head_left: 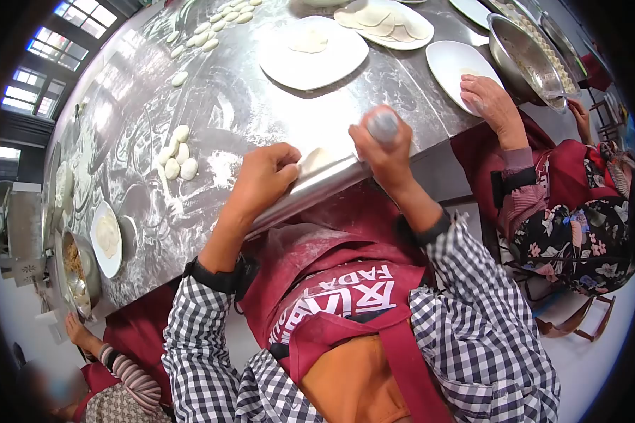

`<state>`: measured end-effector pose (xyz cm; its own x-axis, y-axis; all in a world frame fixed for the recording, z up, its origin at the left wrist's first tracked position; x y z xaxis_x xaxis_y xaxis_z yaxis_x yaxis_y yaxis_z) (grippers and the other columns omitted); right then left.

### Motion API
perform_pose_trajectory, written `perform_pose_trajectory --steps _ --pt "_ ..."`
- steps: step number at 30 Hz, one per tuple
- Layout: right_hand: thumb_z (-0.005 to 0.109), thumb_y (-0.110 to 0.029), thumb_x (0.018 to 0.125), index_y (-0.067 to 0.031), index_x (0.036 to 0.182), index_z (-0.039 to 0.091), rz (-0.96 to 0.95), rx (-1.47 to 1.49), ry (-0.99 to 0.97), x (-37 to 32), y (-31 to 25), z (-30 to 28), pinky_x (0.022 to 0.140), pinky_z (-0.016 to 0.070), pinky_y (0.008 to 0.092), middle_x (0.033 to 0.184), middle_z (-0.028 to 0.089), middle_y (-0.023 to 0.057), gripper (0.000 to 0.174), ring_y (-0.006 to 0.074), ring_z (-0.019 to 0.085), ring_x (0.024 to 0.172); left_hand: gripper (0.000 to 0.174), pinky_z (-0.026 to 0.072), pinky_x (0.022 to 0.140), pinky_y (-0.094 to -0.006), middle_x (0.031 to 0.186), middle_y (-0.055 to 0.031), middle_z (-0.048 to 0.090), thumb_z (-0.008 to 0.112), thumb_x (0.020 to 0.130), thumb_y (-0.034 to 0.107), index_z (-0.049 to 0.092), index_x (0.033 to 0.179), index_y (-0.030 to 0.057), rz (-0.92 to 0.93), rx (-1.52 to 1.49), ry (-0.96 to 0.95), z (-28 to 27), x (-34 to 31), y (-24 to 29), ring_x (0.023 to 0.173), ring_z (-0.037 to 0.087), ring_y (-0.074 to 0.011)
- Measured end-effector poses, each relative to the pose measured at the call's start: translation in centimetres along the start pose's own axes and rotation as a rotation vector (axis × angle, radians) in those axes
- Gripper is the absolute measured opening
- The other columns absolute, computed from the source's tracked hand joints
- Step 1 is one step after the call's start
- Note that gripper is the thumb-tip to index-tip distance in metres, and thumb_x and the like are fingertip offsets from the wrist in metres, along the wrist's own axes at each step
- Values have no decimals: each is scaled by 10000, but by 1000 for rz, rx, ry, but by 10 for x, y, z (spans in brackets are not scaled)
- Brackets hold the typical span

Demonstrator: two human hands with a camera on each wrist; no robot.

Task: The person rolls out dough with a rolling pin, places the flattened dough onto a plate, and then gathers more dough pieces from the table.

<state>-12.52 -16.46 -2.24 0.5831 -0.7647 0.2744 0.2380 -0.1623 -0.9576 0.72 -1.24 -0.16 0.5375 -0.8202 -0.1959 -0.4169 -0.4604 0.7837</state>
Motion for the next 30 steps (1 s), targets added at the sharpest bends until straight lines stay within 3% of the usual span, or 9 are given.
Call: perform_pose_trajectory --steps 2,9,13,14,18,21,24,28,30 --pt "697 -106 698 -39 676 499 -51 5 -4 29 -1 22 505 400 263 588 520 12 211 70 468 553 195 477 668 -365 741 -176 627 530 765 140 647 873 27 127 152 75 1 7 16 708 620 -319" --pt "691 -75 701 -40 661 510 -28 9 -36 13 -10 8 515 405 247 589 523 1 188 66 468 546 189 476 671 -368 769 -129 651 563 760 187 665 875 77 75 225 100 3 12 8 729 624 -294" --pt "686 -56 696 -47 632 481 -1 28 -27 -16 -19 -8 504 396 252 568 504 3 215 66 461 532 209 481 649 -330 758 -151 647 572 745 172 652 877 31 -35 -65 -23 -7 6 -22 693 631 -257" --pt "687 -58 695 -45 633 480 3 36 -18 -11 -15 -5 502 394 254 569 502 3 217 66 460 535 215 478 655 -330 743 -168 639 558 751 166 643 868 7 -8 16 -33 -5 7 -22 689 628 -262" --pt "684 -92 697 -42 647 474 -82 21 4 36 -5 27 492 383 262 566 487 1 221 73 433 541 217 475 683 -363 755 -168 638 546 761 188 647 869 28 122 153 89 1 16 16 716 618 -319" --pt "678 -87 693 -40 647 473 -91 22 13 42 -4 34 488 385 267 567 490 6 216 71 430 536 220 476 691 -371 763 -157 646 554 763 209 656 866 43 48 143 159 1 21 14 731 615 -330" --pt "682 -70 690 -43 645 476 -25 15 -11 16 -2 9 492 392 258 572 497 -1 212 65 450 538 209 478 682 -355 747 -149 649 566 758 188 657 871 37 64 250 126 3 10 11 722 628 -296" --pt "677 -47 697 -45 648 485 -11 28 -18 -20 -21 -10 502 399 245 572 505 -1 197 65 465 527 204 477 672 -327 739 -149 644 592 740 149 641 876 5 -79 -50 35 -9 4 -19 716 634 -236" --pt "680 -54 694 -43 650 485 -25 19 -9 -10 -10 -5 497 394 250 570 503 1 201 71 462 526 203 475 670 -333 732 -152 640 588 741 149 638 868 -1 -14 18 -5 -5 3 -14 706 629 -249"
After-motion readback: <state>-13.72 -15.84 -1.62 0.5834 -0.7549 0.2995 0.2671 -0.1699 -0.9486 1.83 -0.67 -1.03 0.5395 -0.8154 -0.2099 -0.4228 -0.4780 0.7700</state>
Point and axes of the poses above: each hand's wrist, its own x-axis towards the middle knuckle, its own z-axis out of the palm, y = z × x, the point moved 5 cm from there along x, towards the middle knuckle
